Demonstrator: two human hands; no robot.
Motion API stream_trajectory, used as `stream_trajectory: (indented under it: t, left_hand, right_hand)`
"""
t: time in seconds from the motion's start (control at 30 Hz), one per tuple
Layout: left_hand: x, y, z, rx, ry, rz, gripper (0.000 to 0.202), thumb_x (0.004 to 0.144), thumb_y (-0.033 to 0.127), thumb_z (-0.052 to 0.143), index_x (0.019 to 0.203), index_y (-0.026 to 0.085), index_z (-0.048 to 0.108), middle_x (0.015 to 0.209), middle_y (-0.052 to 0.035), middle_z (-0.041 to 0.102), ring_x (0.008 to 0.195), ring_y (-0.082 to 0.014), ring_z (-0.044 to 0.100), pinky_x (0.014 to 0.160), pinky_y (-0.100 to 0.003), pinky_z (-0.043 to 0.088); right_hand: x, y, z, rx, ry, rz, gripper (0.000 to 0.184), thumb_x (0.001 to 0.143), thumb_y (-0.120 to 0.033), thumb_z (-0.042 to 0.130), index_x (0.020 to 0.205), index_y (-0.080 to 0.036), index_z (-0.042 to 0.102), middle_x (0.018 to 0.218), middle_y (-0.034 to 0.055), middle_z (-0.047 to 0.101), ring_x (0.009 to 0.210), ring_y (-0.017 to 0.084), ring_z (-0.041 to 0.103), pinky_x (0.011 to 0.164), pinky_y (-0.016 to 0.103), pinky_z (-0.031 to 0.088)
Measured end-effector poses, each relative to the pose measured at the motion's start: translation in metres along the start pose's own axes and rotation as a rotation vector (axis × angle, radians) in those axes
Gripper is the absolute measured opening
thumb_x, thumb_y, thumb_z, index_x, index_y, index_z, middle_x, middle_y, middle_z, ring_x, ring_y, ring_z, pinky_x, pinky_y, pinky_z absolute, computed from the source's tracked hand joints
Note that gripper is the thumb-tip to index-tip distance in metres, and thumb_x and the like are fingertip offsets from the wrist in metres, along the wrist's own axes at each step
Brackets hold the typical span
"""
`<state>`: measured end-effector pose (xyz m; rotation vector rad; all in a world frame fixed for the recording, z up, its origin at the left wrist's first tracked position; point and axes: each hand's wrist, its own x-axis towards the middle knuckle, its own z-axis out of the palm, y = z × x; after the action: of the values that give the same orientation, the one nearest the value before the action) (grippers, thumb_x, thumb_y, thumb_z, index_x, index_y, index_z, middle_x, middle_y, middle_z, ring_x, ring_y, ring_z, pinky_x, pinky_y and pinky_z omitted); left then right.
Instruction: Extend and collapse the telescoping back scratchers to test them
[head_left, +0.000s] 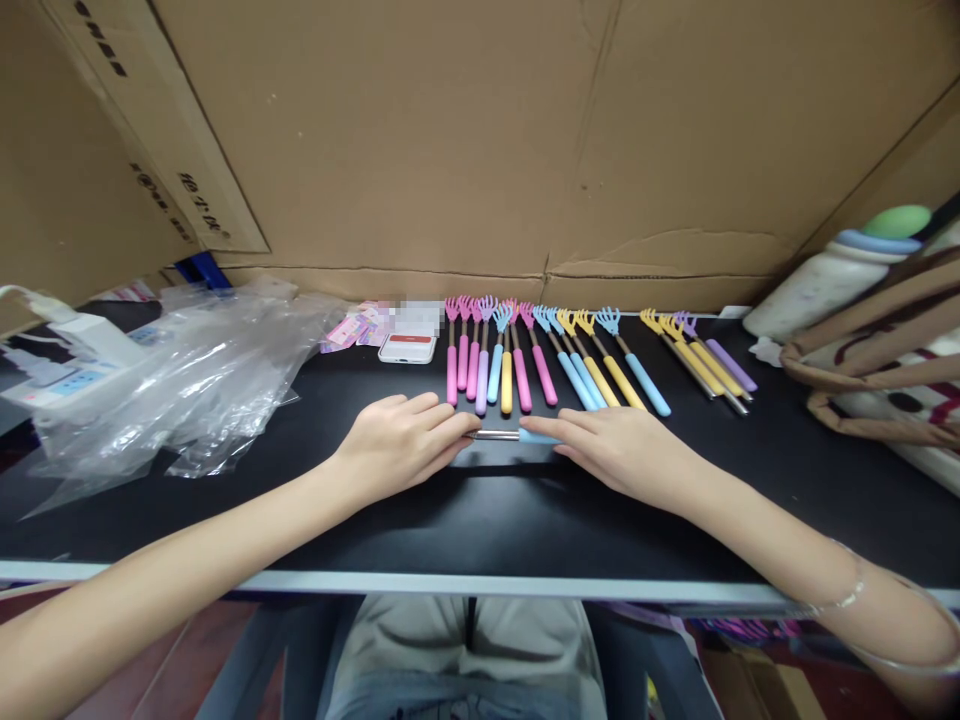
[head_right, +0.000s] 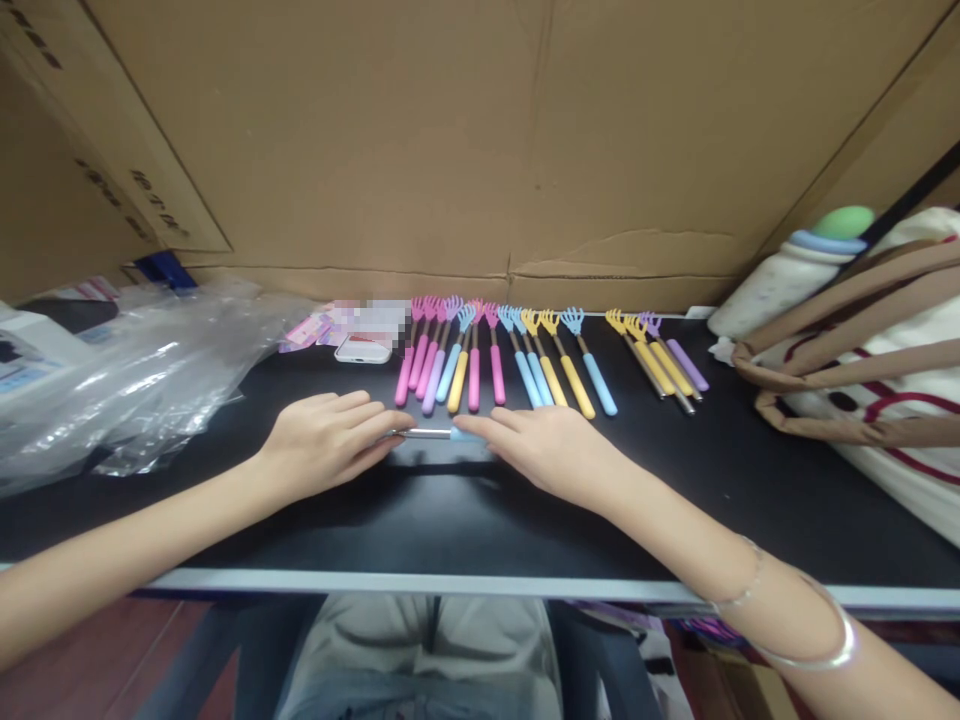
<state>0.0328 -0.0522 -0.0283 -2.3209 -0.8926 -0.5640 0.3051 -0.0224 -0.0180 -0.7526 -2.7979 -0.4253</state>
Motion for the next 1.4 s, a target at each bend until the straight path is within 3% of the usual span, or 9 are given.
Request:
stream_trajectory:
  t: [0.27, 0.4, 0.63, 0.83, 1.0, 1.13, 1.3, 1.4]
  left_hand:
    - [-0.001, -0.003, 0.000, -0.004, -0.022, -0.024, 0.021, 0.090, 0.027, 0.047, 0.104, 0.021, 0.062, 0.074, 0.0009, 0.063, 0.068, -0.0129, 0.055, 0.053, -0.028, 0.034]
    - [-0.002, -0.005, 0.000, -0.006, -0.014, -0.026, 0.019, 0.090, 0.027, 0.047, 0.100, 0.021, 0.062, 0.073, 0.0010, 0.064, 0.068, -0.0128, 0.055, 0.052, -0.028, 0.033]
    - [-0.003, -0.001, 0.000, -0.030, -0.016, 0.019, 0.013, 0.090, 0.026, 0.049, 0.096, 0.022, 0.060, 0.070, 0.0031, 0.062, 0.068, -0.0124, 0.055, 0.055, -0.027, 0.033]
    - [-0.002, 0.001, -0.001, -0.053, -0.029, 0.030, 0.014, 0.091, 0.026, 0.048, 0.097, 0.022, 0.060, 0.071, 0.0029, 0.063, 0.069, -0.0118, 0.056, 0.056, -0.026, 0.033]
    - [-0.001, 0.002, -0.002, -0.064, -0.027, 0.033, 0.014, 0.091, 0.026, 0.047, 0.095, 0.021, 0.060, 0.069, 0.0031, 0.063, 0.068, -0.0113, 0.057, 0.055, -0.026, 0.033]
    - [-0.001, 0.004, -0.002, -0.073, -0.059, 0.058, 0.015, 0.092, 0.027, 0.045, 0.095, 0.022, 0.059, 0.066, 0.0043, 0.061, 0.064, -0.0109, 0.058, 0.054, -0.026, 0.033]
    - [0.000, 0.004, -0.003, -0.079, -0.097, 0.087, 0.018, 0.094, 0.030, 0.041, 0.099, 0.022, 0.057, 0.066, 0.0044, 0.062, 0.062, -0.0104, 0.059, 0.054, -0.026, 0.032]
    - [0.000, 0.002, -0.004, -0.087, -0.101, 0.085, 0.020, 0.095, 0.030, 0.039, 0.098, 0.021, 0.057, 0.067, 0.0037, 0.063, 0.063, -0.0104, 0.060, 0.054, -0.026, 0.033]
  right_hand:
    - [-0.003, 0.004, 0.001, -0.074, -0.025, 0.018, 0.051, 0.089, -0.015, 0.043, 0.138, -0.030, 0.039, 0.078, -0.0025, 0.062, 0.059, 0.011, 0.055, 0.051, 0.025, 0.030]
    - [-0.003, 0.004, 0.000, -0.046, -0.007, 0.016, 0.050, 0.089, -0.015, 0.042, 0.137, -0.030, 0.041, 0.078, -0.0021, 0.062, 0.062, 0.010, 0.056, 0.051, 0.024, 0.031]
    - [0.003, -0.005, 0.004, -0.122, 0.062, -0.068, 0.037, 0.090, -0.014, 0.042, 0.125, -0.019, 0.053, 0.082, 0.0019, 0.067, 0.069, 0.013, 0.061, 0.055, 0.025, 0.033]
    - [0.005, -0.010, 0.005, -0.170, 0.069, -0.076, 0.036, 0.089, -0.016, 0.043, 0.124, -0.021, 0.054, 0.069, -0.0015, 0.065, 0.058, 0.012, 0.057, 0.052, 0.027, 0.028]
    - [0.008, -0.013, 0.004, -0.129, 0.096, -0.059, 0.027, 0.091, -0.021, 0.040, 0.108, -0.017, 0.060, 0.074, 0.0014, 0.067, 0.056, 0.011, 0.056, 0.051, 0.027, 0.026]
    - [0.009, -0.014, 0.007, -0.129, 0.053, -0.043, 0.026, 0.094, -0.030, 0.039, 0.098, -0.019, 0.062, 0.065, -0.0006, 0.064, 0.050, 0.010, 0.053, 0.049, 0.027, 0.021]
    - [0.008, -0.014, 0.010, -0.162, 0.006, -0.081, 0.030, 0.090, -0.024, 0.043, 0.117, -0.024, 0.057, 0.060, -0.0043, 0.061, 0.047, 0.010, 0.052, 0.049, 0.028, 0.019]
    - [0.007, -0.013, 0.008, -0.170, 0.012, -0.062, 0.031, 0.089, -0.021, 0.045, 0.117, -0.025, 0.057, 0.064, -0.0038, 0.062, 0.050, 0.010, 0.053, 0.049, 0.028, 0.020]
